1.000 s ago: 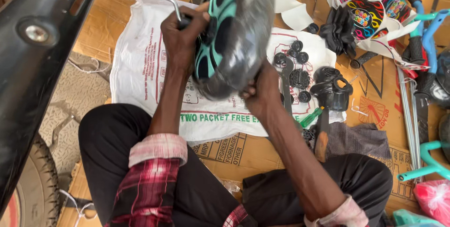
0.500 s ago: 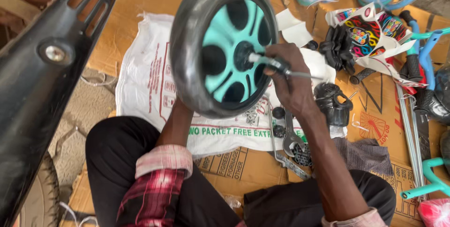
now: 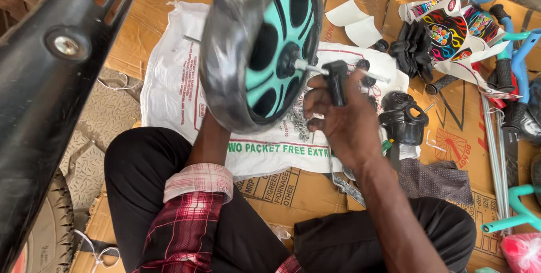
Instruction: The person sits on the ground assembling a small tricycle wheel: they fit washers and a black hub bracket onto the wheel axle using a spanner, then attach the wheel to a teal metal fork, tightening the axle nut with a spanner and a screwdriver while steadying the wheel and fork by hand.
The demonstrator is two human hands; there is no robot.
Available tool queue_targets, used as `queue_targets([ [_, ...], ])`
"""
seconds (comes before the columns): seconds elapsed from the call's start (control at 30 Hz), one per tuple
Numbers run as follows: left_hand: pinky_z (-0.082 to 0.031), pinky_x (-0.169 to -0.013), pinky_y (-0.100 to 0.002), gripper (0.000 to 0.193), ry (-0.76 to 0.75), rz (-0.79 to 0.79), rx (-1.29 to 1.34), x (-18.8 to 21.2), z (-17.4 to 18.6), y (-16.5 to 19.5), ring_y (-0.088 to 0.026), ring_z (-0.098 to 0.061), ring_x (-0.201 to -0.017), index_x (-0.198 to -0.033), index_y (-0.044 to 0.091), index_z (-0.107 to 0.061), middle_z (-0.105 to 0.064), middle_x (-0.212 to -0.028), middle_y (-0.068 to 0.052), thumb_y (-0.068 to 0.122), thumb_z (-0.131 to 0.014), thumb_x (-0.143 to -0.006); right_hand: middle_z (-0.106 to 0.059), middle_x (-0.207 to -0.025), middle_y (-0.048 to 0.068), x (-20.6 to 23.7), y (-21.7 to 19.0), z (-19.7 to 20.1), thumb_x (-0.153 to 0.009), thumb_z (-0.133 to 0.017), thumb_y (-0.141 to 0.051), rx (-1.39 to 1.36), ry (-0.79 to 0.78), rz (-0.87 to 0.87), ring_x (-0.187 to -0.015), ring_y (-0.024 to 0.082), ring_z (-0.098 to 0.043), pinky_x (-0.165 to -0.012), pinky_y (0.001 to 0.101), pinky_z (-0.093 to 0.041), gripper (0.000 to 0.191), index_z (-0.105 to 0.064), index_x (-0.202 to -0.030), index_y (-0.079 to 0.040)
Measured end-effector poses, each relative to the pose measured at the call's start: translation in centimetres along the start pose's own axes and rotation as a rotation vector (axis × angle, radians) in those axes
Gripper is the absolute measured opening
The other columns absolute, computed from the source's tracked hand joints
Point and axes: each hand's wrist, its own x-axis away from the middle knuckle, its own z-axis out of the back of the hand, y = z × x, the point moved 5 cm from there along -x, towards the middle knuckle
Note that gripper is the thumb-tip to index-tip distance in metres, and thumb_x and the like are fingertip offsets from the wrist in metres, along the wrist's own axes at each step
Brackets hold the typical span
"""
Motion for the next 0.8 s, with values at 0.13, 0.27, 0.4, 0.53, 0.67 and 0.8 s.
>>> queue_targets([
  [0.13, -0.048, -0.083, -0.032, 0.019, -0.085, -0.114, -0.362, -1.8, -4.1, 2.0, -0.015, -0.057, -0.097, -0.117, 0.004, -0.062, -0.061, -0.107, -0.006, 0.013, -0.064, -0.100, -0.048, -0.064, 0.004, 0.1, -1.7, -0.1, -0.110, -0.042, -0.052, 0.369, -0.086, -0.015, -0.057, 0.015, -0.041, -0.058, 0.0305, -0.034, 0.063, -0.070, -0.114, 0.004],
  [0.27, -0.049, -0.078, -0.031, 0.013, -0.194, -0.229, -0.538, -2.3, -8.3, 3.0, -0.014, -0.058, -0.090, -0.111, 0.003, -0.065, -0.063, -0.099, -0.005, 0.009, -0.065, -0.100, -0.048, -0.068, 0.003, -0.1, 0.7, 0.1, -0.102, -0.044, -0.034, 0.284, -0.044, -0.145, -0.056, 0.014, -0.037, -0.055, 0.0313, -0.031, 0.039, -0.065, -0.114, -0.003],
  [0.4, -0.057, -0.096, -0.031, 0.013, -0.217, -0.097, -0.408, -1.4, -8.4, 1.6, -0.016, -0.071, -0.098, -0.099, 0.004, -0.063, -0.074, -0.101, -0.010, 0.000, -0.060, -0.087, -0.054, -0.076, 0.003, -0.6, 5.2, -0.3, -0.102, -0.042, -0.032, 0.034, 0.006, -0.168, -0.059, 0.013, -0.043, -0.055, 0.0311, -0.038, 0.026, -0.053, -0.108, -0.008],
  [0.53, -0.055, -0.091, -0.035, 0.012, -0.014, 0.019, -0.198, -1.5, -2.8, -1.0, -0.018, -0.068, -0.096, -0.104, 0.002, -0.064, -0.071, -0.103, -0.013, 0.004, -0.060, -0.093, -0.064, -0.091, 0.001, -1.8, 4.0, -0.7, -0.103, -0.045, -0.042, 0.405, 0.093, 0.311, -0.074, 0.011, -0.062, -0.060, 0.0317, -0.055, 0.033, -0.047, -0.109, -0.010],
  [0.67, -0.055, -0.090, -0.036, 0.012, 0.029, 0.155, 0.082, -2.3, 4.6, -4.3, -0.019, -0.068, -0.096, -0.105, 0.002, -0.064, -0.071, -0.103, -0.013, 0.005, -0.059, -0.094, -0.063, -0.085, 0.005, -4.1, 1.9, -1.1, -0.106, -0.048, -0.046, 0.753, 0.078, 0.394, -0.071, 0.015, -0.060, -0.063, 0.0324, -0.053, 0.042, -0.053, -0.113, -0.005],
  [0.8, -0.056, -0.090, -0.036, 0.013, 0.046, 0.180, 0.146, -3.9, 8.9, -6.7, -0.019, -0.069, -0.096, -0.106, 0.002, -0.064, -0.071, -0.103, -0.013, 0.006, -0.059, -0.095, -0.069, -0.090, 0.007, -5.4, 2.5, 0.1, -0.105, -0.048, -0.049, 0.727, 0.035, 0.350, -0.082, 0.015, -0.068, -0.070, 0.0314, -0.058, 0.047, -0.054, -0.116, -0.003],
])
